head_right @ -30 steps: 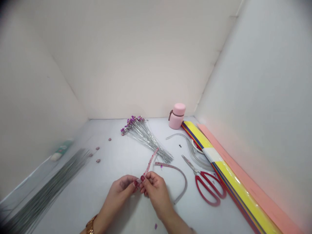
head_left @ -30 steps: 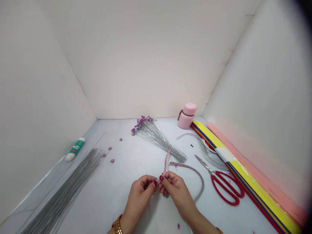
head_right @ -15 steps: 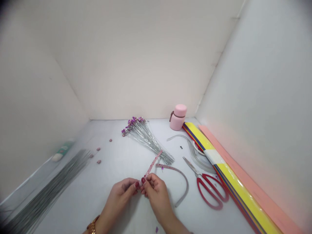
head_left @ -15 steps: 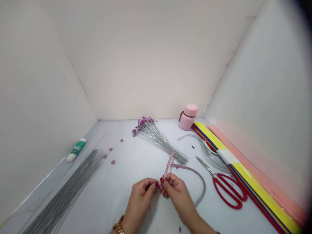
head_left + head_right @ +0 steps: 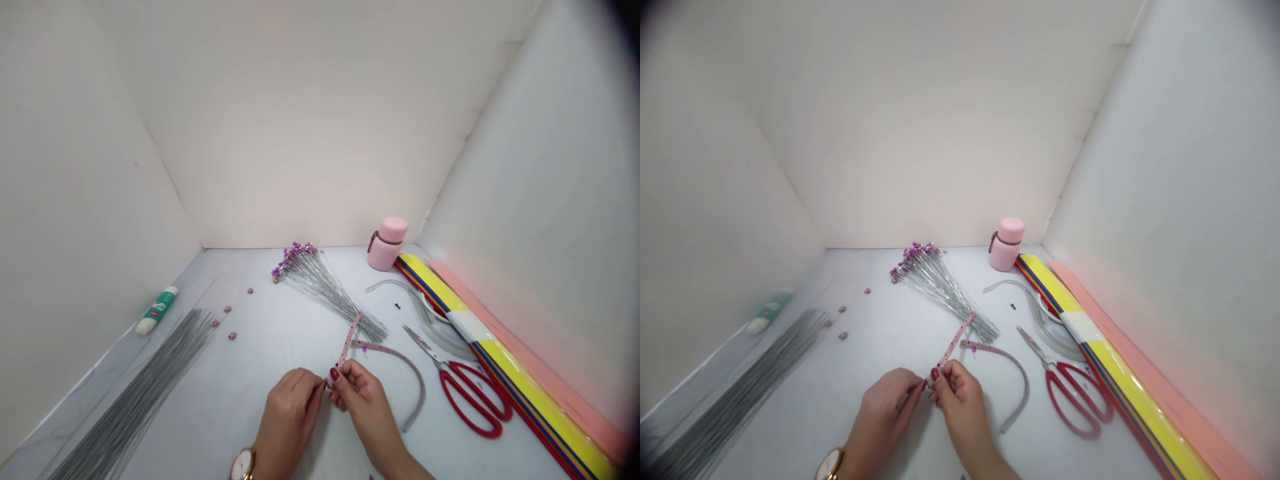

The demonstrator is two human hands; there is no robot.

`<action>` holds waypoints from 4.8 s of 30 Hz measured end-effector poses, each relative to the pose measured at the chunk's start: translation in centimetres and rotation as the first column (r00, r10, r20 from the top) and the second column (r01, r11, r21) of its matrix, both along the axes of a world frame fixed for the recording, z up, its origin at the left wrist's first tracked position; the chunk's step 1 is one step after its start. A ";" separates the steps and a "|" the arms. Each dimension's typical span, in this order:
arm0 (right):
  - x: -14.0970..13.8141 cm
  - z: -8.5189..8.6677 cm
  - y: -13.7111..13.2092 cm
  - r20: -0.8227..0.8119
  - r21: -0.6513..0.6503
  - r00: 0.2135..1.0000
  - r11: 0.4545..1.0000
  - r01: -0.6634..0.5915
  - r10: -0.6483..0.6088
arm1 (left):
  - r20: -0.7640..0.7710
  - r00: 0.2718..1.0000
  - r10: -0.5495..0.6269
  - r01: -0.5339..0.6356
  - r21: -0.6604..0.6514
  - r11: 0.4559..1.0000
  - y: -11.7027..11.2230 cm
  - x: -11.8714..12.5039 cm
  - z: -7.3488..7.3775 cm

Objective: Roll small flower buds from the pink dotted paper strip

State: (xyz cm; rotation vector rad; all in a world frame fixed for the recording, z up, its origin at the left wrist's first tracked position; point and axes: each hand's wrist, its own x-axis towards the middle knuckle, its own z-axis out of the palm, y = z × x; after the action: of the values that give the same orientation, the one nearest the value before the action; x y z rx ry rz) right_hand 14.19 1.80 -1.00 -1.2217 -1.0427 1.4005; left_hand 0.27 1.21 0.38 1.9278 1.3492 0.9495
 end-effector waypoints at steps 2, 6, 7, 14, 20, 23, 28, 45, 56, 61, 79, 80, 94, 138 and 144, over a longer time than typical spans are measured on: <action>-0.1 0.1 0.0 -0.026 -0.011 1.000 1.000 0.002 -0.002 | 0.003 1.000 -0.022 0.022 0.023 0.999 -0.1 0.0 0.1; -0.2 0.1 -0.1 -0.065 -0.022 0.998 1.000 0.014 -0.016 | 0.308 0.948 0.077 0.001 -0.246 0.969 0.0 0.5 -0.3; -0.2 0.1 -0.1 -0.072 -0.023 0.997 1.000 0.018 -0.020 | 0.392 0.912 0.118 0.022 -0.334 0.942 0.1 0.7 -0.5; -0.4 -0.1 0.1 -0.100 -0.058 0.994 0.997 0.044 -0.049 | 0.458 0.877 0.144 0.058 -0.399 0.915 0.2 1.1 -0.5; -0.4 -0.2 0.0 -0.105 -0.038 0.993 0.998 0.047 -0.051 | 0.266 0.961 0.071 -0.004 -0.245 0.969 -0.2 0.9 0.1; -0.3 -0.3 0.1 -0.102 -0.018 0.994 0.999 0.033 -0.035 | 0.262 0.960 0.098 -0.033 -0.244 0.969 0.0 0.9 -0.7; -0.1 -0.6 0.2 -0.103 -0.009 0.995 1.000 0.014 -0.015 | 0.295 0.947 0.130 -0.046 -0.276 0.960 0.3 1.0 -1.5; 0.0 -0.3 0.0 -0.056 0.040 0.998 0.998 0.044 -0.042 | 0.154 0.986 0.059 -0.028 -0.193 0.981 0.1 0.8 -0.3; -0.1 -0.1 0.1 -0.051 0.018 0.999 1.000 0.010 -0.009 | 0.122 0.992 0.042 -0.022 -0.165 0.986 -0.5 0.9 -0.1; -0.3 0.0 0.0 -0.041 0.005 0.999 1.000 -0.015 0.015 | 0.208 0.977 0.037 0.008 -0.210 0.978 -0.4 1.1 -0.4; 0.0 0.1 0.0 -0.011 0.017 1.000 1.000 0.002 -0.002 | 0.205 0.977 0.054 -0.001 -0.253 0.968 -0.1 0.8 -0.1; 0.0 0.1 0.0 -0.013 0.012 1.000 1.000 0.006 -0.006 | 0.201 0.978 0.045 0.006 -0.248 0.969 -0.2 0.8 0.0; 0.3 -0.2 0.1 0.047 0.047 0.999 0.999 0.002 -0.004 | 0.398 0.916 0.045 0.122 -0.384 0.915 0.4 0.8 -0.5; 1.1 0.3 0.4 0.151 0.227 0.988 0.972 -0.061 0.027 | 0.506 0.840 0.194 0.083 -0.475 0.876 0.4 0.7 -0.2; 1.1 0.8 0.4 0.242 0.310 0.970 0.946 -0.098 0.022 | 0.503 0.846 0.176 0.074 -0.438 0.896 0.1 0.8 0.0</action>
State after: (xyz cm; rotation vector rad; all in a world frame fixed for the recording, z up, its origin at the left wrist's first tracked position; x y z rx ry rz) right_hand 15.24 2.20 -0.20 -1.1381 -1.4226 1.0928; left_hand 1.04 1.35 0.34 1.1664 1.1551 1.0016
